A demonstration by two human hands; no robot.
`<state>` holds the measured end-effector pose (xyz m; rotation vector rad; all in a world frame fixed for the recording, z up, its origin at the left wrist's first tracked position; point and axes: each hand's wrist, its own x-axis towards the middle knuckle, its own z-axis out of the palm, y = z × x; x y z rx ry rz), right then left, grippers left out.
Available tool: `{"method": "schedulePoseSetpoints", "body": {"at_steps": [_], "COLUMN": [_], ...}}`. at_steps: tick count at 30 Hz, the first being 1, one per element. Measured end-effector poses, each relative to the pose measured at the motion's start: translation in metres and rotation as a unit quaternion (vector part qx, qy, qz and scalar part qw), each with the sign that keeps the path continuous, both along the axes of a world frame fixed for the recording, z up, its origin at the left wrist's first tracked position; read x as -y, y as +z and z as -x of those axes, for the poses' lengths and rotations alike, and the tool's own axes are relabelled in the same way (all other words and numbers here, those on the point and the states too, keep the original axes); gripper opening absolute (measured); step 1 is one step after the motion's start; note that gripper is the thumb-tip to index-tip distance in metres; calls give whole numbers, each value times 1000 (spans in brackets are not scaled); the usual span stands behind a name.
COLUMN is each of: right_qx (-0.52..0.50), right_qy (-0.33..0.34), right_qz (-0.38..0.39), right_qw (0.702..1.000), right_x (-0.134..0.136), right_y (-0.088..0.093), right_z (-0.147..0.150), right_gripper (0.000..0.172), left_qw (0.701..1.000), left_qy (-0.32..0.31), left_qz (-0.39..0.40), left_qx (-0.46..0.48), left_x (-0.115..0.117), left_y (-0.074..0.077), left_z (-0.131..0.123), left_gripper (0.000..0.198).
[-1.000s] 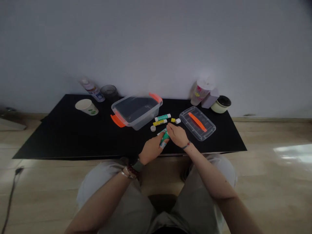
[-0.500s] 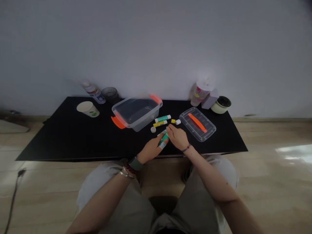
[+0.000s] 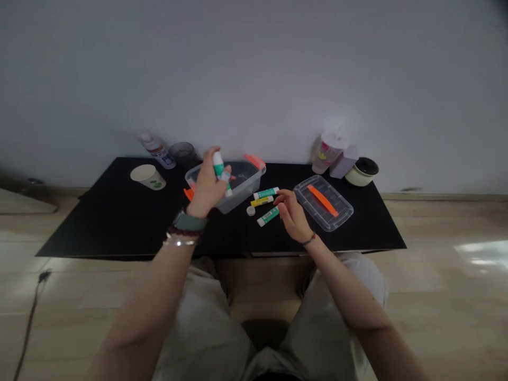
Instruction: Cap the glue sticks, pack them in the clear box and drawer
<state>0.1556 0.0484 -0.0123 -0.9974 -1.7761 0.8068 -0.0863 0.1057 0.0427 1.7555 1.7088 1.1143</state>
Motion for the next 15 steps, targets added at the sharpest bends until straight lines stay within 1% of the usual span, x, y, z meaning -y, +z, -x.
{"method": "schedulePoseSetpoints", "body": {"at_steps": [2, 3, 5, 6, 8, 11, 13, 15], "right_qx": [23, 34, 52, 59, 66, 69, 77, 82], "right_qy": [15, 22, 26, 26, 23, 18, 12, 3], "right_qz": [-4, -6, -12, -15, -22, -24, -27, -35], "right_qw": [1000, 999, 998, 998, 997, 997, 997, 996], "right_x": [1, 2, 4, 4, 5, 4, 2, 0], "right_y": [2, 4, 6, 7, 8, 8, 8, 8], "right_z": [-1, -2, -2, -3, -3, -5, -7, -9], "right_gripper": [33, 33, 33, 33, 32, 32, 31, 30], "left_qw": [998, 996, 990, 987, 977, 957, 946, 931], "left_qy": [51, 65, 76, 72, 46, 3, -5, 0], "left_qz": [19, 33, 66, 85, 131, 189, 211, 241], "left_qx": [-34, -55, -95, -115, -162, -221, -244, -274], "left_x": [-29, -41, -59, -65, -72, -75, -75, -77], "left_y": [-1, -3, -11, -15, -24, -33, -37, -40], "left_z": [18, 26, 37, 40, 43, 41, 38, 36], "left_gripper": [57, 57, 56, 55, 53, 49, 47, 48]}}
